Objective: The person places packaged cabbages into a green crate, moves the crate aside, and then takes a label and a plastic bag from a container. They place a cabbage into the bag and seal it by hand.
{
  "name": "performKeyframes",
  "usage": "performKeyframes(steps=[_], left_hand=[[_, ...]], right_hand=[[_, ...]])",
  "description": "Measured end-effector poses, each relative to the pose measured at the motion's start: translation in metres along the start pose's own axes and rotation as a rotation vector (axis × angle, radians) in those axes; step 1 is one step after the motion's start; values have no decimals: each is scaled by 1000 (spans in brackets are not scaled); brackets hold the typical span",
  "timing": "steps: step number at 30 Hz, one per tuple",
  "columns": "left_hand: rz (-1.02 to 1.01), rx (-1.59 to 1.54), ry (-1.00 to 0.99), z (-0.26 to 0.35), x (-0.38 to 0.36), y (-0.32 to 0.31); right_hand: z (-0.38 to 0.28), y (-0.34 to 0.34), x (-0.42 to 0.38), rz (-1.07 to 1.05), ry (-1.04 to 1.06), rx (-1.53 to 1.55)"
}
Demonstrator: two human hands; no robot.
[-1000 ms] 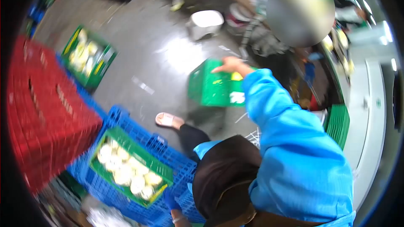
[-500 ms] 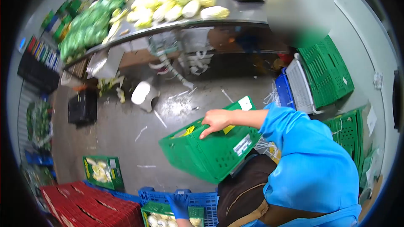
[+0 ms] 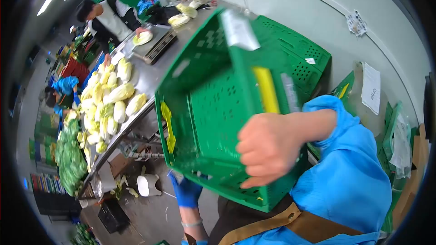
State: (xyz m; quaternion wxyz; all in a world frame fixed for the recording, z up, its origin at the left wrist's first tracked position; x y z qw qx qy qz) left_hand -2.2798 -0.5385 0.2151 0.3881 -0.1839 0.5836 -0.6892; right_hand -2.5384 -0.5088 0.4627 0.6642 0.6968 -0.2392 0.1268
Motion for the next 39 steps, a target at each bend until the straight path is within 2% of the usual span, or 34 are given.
performKeyframes(steps=[2, 4, 5, 6, 7, 8, 9, 10, 11, 13, 15, 16, 17, 18, 19, 20, 21, 23, 25, 27, 28, 31, 32, 33, 34, 35, 37, 39], left_hand=[[204, 337, -22, 7, 78, -7], [89, 473, 82, 11, 157, -40], [103, 546, 72, 7, 194, -67], [6, 648, 22, -4, 222, -124], [-26, 676, -70, -9, 269, -128], [-2, 854, -83, -12, 311, -133], [-46, 886, -26, -27, 340, -157], [-139, 941, -35, -39, 395, -145], [-110, 990, -34, -59, 420, -160], [-48, 1047, 102, -104, 458, -172], [-198, 965, 533, -146, 494, -157], [-196, 1010, 588, -161, 509, -141], [-137, 1180, 551, -168, 532, -121], [-310, 1174, 589, -171, 523, -139], [-314, 1080, 596, -173, 513, -150], [-415, 1072, 629, -176, 525, -150], [-504, 1056, 661, -181, 541, -144], [-697, 917, 718, -192, 571, -126], [-753, 1035, 652, -196, 572, -123], [-775, 1104, 698, -173, 557, -133], [-749, 1049, 680, -174, 567, -111], [-615, 968, 807, -162, 602, -35], [-507, 1010, 877, -148, 598, -30], [-475, 1036, 816, -129, 580, -58], [-485, 1021, 780, -119, 589, -37], [-407, 1140, 785, -99, 574, -64], [-468, 1118, 771, -73, 598, -18], [-395, 1109, 645, -32, 591, -27]], right_hand=[[-15, 40, -31, -26, -88, -179], [-26, 74, -62, -82, -235, -365], [-28, 89, -81, -116, -326, -451], [-25, 96, -104, -147, -421, -503], [-22, 99, -129, -177, -518, -550], [-17, 98, -161, -178, -650, -544], [-8, 95, -192, -184, -790, -545], [2, 93, -218, -139, -884, -578], [9, 90, -248, -91, -1000, -621], [22, 72, -326, -52, -1244, -618], [30, 46, -396, -187, -1665, -601], [33, 33, -419, -290, -1783, -746], [39, 31, -422, -383, -1865, -806], [47, 35, -403, -40, -2016, -773], [60, 46, -365, 225, -2046, -622], [78, 57, -322, 321, -1886, -598], [97, 73, -264, 318, -1643, -684], [121, 106, -148, 226, -1296, -887], [130, 135, -76, 350, -1047, -937], [131, 144, -34, 404, -795, -988], [134, 145, -23, 414, -710, -1005], [146, 150, -10, 399, -544, -1032], [151, 152, -11, 402, -500, -1024], [157, 154, -14, 410, -468, -1017], [162, 156, -17, 417, -433, -1005], [168, 159, -22, 428, -403, -994], [178, 164, -30, 438, -352, -969], [187, 172, -40, 458, -326, -947]])
Point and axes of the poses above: each hand's wrist, its own x-axis towards the middle knuckle, its own y-axis out of the back of the hand, z = x × y, the point moved 5 cm from there along x, towards the middle knuckle, and after that the axes turned 15 degrees about -z, right-handed, at the moved point
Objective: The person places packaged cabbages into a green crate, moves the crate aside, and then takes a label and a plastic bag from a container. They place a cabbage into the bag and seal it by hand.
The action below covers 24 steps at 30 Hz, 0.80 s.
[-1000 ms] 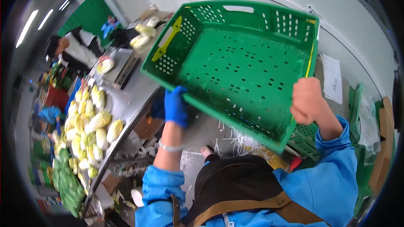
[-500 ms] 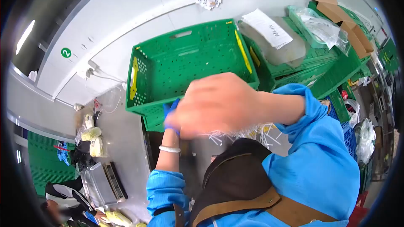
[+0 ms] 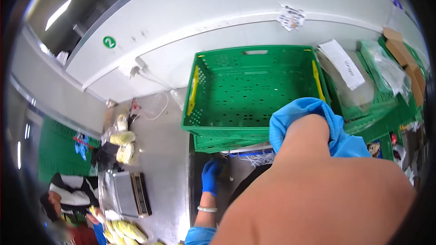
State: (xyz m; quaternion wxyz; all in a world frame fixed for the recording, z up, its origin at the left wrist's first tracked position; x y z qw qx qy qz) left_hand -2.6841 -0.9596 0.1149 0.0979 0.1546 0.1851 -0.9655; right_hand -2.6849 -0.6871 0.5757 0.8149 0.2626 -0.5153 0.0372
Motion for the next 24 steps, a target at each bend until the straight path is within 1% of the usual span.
performKeyframes(steps=[1, 3, 4, 5, 6, 8, 11, 13, 17, 18, 19, 21, 22, 24], left_hand=[[66, -22, -31, 4, -16, 8], [186, -113, 14, -6, -42, 32], [264, -154, 21, -9, -61, 55], [295, -150, -15, -60, -65, 109], [407, -198, 10, -45, -92, 96], [538, -268, -5, -59, -129, 105], [615, -296, -81, -73, -175, 116], [689, -97, -244, -94, -202, 132], [756, -266, -205, -162, -217, 217], [785, -668, -173, -129, -238, 211], [860, -665, -132, -89, -258, 201], [887, -557, -185, -69, -287, 232], [807, -451, -320, -84, -297, 266], [885, -438, -266, -80, -328, 311]], right_hand=[[7, 0, -3, 13, -7, 27], [21, -4, -7, 13, -25, 69], [27, -7, -7, 14, -27, 89], [33, -14, -6, 14, -28, 113], [39, -19, -4, 8, -23, 133], [47, -33, 4, -5, 1, 182], [54, -69, 25, -18, 66, 278], [54, -96, 41, -25, 137, 335], [37, -175, 81, -70, 328, 397], [31, -194, 90, -61, 367, 394], [26, -216, 101, -62, 390, 396], [24, -255, 123, -39, 429, 383], [23, -276, 132, -32, 450, 377], [18, -314, 148, -34, 477, 353]])
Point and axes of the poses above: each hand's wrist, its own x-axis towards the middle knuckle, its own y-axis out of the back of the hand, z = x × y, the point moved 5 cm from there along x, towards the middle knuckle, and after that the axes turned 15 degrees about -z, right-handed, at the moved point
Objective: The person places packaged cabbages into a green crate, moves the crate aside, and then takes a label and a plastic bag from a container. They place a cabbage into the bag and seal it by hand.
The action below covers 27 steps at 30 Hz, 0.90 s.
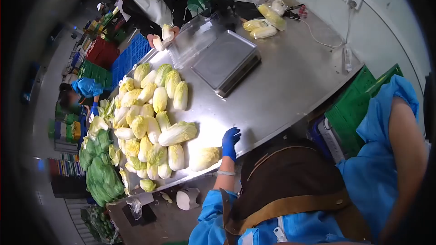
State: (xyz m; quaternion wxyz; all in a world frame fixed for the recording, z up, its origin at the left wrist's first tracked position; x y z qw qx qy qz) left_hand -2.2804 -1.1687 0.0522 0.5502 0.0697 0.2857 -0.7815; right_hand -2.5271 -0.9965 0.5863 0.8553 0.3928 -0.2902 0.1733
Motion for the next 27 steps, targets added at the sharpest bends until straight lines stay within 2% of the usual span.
performKeyframes(steps=[2, 3, 4, 7, 9, 12, 14, 17, 18, 20, 21, 22, 25, 27], left_hand=[[-7, -18, -25, 14, 20, 18], [104, 13, 34, 30, 24, 52], [121, 65, 66, 36, 37, 70], [155, 64, 42, 58, 67, 94], [153, 43, 31, 65, 97, 102], [137, -68, -62, 79, 141, 106], [119, -122, -106, 87, 171, 108], [187, -174, -58, 80, 221, 120], [116, 41, -110, 80, 235, 122], [31, 101, -120, 76, 255, 121], [138, -171, -73, 103, 245, 91], [232, -257, -29, 95, 249, 94], [194, -352, 11, 73, 259, 101], [98, -270, -69, 65, 264, 104]], right_hand=[[10, -25, 6, -14, -14, -16], [16, -40, 6, -14, -47, -13], [22, -57, 3, -13, -84, -8], [44, -116, -30, -29, -329, 31], [69, -179, -83, -100, -668, 138], [115, -301, -206, -211, -1376, 576], [121, -380, -367, -62, -1886, 963], [165, -427, -448, -236, -1919, 833], [188, -437, -454, -411, -1815, 695], [232, -478, -461, -746, -1571, 443], [255, -505, -469, -796, -1431, 408], [271, -533, -476, -842, -1293, 380], [299, -589, -465, -1114, -1063, 272], [303, -621, -473, -1226, -875, 194]])
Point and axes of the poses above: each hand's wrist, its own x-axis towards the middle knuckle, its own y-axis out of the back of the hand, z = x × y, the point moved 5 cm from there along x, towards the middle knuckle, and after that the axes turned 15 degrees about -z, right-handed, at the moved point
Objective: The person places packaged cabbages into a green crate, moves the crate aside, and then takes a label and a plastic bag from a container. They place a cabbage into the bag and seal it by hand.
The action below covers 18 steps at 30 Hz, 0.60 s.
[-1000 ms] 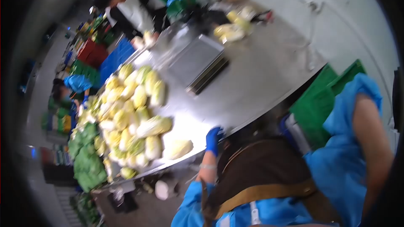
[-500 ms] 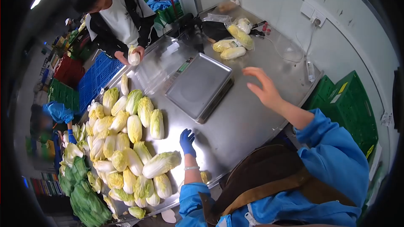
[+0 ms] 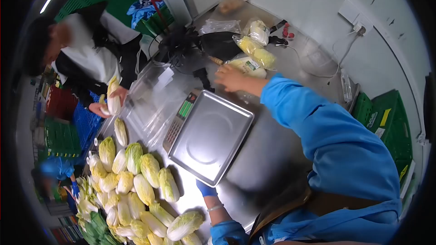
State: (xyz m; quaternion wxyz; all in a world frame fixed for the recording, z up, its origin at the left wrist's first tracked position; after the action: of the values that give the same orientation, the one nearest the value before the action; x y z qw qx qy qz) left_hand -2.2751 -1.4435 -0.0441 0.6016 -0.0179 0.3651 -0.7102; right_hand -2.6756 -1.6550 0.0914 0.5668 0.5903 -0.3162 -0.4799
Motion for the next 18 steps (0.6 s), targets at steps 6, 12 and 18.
performKeyframes(steps=[6, 12, 18], left_hand=[[133, -237, 1, -8, -16, -28], [136, -177, 4, -95, -36, -110], [-32, 208, 0, -156, -30, -160]], right_hand=[[17, -41, -11, -171, 90, -192], [75, -54, -68, -306, -24, -150], [90, 20, -17, -8, -37, 252]])
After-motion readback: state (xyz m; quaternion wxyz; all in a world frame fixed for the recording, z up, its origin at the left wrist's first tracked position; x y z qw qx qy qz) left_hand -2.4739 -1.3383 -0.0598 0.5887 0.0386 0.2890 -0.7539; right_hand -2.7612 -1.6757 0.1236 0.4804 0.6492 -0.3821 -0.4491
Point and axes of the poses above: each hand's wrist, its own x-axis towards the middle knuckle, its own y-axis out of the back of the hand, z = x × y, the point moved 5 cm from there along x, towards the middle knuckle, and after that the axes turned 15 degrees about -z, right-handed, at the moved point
